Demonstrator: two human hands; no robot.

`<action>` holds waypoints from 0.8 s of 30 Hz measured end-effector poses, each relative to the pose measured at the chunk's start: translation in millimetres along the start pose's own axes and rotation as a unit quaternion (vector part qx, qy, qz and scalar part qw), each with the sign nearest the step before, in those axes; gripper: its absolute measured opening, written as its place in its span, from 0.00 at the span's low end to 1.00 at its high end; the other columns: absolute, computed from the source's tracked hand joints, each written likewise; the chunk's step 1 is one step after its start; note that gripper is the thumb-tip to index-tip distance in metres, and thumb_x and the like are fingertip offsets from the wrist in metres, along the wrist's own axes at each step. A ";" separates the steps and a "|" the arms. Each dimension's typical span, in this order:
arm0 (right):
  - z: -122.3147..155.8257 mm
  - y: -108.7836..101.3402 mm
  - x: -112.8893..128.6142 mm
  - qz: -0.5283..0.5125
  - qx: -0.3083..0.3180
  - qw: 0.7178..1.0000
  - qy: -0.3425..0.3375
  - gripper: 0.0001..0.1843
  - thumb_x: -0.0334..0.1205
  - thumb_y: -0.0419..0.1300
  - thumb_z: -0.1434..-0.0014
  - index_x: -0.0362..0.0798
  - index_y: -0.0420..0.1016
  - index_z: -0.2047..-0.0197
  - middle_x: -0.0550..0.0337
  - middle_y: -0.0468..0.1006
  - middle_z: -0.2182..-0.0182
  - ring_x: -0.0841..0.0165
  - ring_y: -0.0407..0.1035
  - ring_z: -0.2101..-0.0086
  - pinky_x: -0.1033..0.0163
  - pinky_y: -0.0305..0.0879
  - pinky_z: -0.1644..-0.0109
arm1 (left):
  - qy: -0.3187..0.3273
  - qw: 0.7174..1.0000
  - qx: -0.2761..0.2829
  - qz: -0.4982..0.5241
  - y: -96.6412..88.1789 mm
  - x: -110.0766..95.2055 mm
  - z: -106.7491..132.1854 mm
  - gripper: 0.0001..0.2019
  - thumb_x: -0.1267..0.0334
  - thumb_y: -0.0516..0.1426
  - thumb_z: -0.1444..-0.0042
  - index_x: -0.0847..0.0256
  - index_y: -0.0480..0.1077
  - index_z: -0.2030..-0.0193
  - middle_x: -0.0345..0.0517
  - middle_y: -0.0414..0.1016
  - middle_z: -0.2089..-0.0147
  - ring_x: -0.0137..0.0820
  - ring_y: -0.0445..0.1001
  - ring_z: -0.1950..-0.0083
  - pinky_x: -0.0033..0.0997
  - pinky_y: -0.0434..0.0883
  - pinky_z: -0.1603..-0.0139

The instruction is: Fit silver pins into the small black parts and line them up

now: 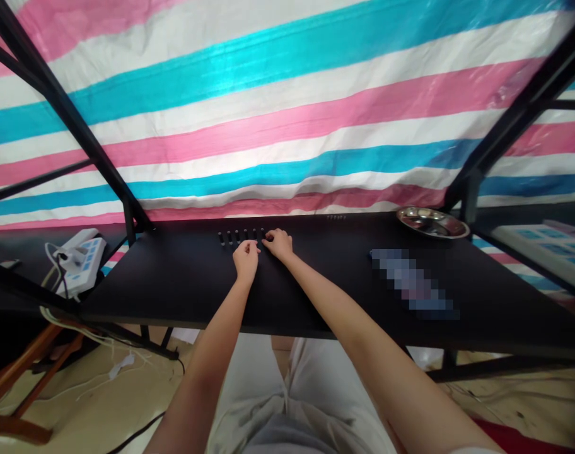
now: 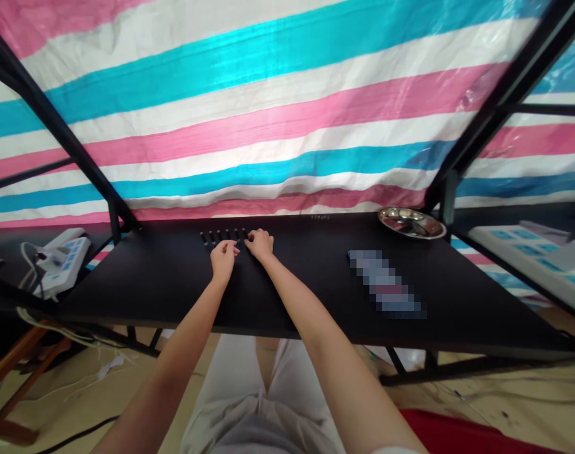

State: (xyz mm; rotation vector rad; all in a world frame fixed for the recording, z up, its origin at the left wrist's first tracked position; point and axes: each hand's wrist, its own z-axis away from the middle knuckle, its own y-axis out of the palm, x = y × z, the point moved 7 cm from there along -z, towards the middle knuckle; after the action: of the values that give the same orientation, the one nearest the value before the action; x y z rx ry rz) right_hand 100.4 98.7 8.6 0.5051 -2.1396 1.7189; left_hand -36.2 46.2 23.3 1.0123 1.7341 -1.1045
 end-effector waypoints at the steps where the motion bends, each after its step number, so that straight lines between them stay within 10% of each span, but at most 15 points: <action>1: 3.0 -1.4 1.4 0.006 -0.003 1.000 -0.012 0.12 0.44 0.53 0.44 0.49 0.73 0.61 0.55 0.72 0.59 0.63 0.63 0.57 0.59 0.55 0.58 | 0.006 1.000 0.004 -0.006 1.4 0.3 0.0 0.11 0.62 0.49 0.46 0.63 0.70 0.66 0.41 0.73 0.75 0.26 0.72 0.72 0.25 0.69 0.65; 9: 52.1 -36.6 21.4 0.094 -0.058 0.976 -0.189 0.11 0.37 0.49 0.42 0.45 0.71 0.63 0.50 0.74 0.64 0.62 0.64 0.61 0.58 0.49 0.56 | 0.059 0.997 0.040 -0.012 11.9 -6.5 3.0 0.12 0.56 0.54 0.47 0.61 0.68 0.60 0.41 0.73 0.71 0.23 0.69 0.76 0.24 0.68 0.71; 17: 72.1 -68.1 -12.2 -0.176 -0.121 0.975 -0.061 0.20 0.47 0.39 0.37 0.47 0.67 0.58 0.54 0.75 0.65 0.67 0.67 0.68 0.63 0.57 0.60 | 0.049 0.981 0.111 0.150 24.0 -12.5 4.5 0.10 0.59 0.55 0.49 0.63 0.66 0.62 0.45 0.74 0.66 0.22 0.70 0.77 0.22 0.66 0.77; 24: 72.5 -54.8 -18.1 -0.269 -0.086 0.959 -0.029 0.26 0.59 0.39 0.41 0.50 0.58 0.79 0.64 0.62 0.83 0.71 0.58 0.78 0.66 0.55 0.70 | 0.054 0.978 0.154 0.127 29.0 -15.3 11.8 0.12 0.59 0.56 0.50 0.63 0.68 0.60 0.48 0.73 0.59 0.25 0.74 0.74 0.23 0.68 0.75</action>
State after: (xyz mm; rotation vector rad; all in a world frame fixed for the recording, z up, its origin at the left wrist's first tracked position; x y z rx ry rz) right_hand 139.2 17.9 32.0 0.9869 -1.9231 1.2173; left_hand -1.9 40.6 26.3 1.4662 1.4898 -1.1901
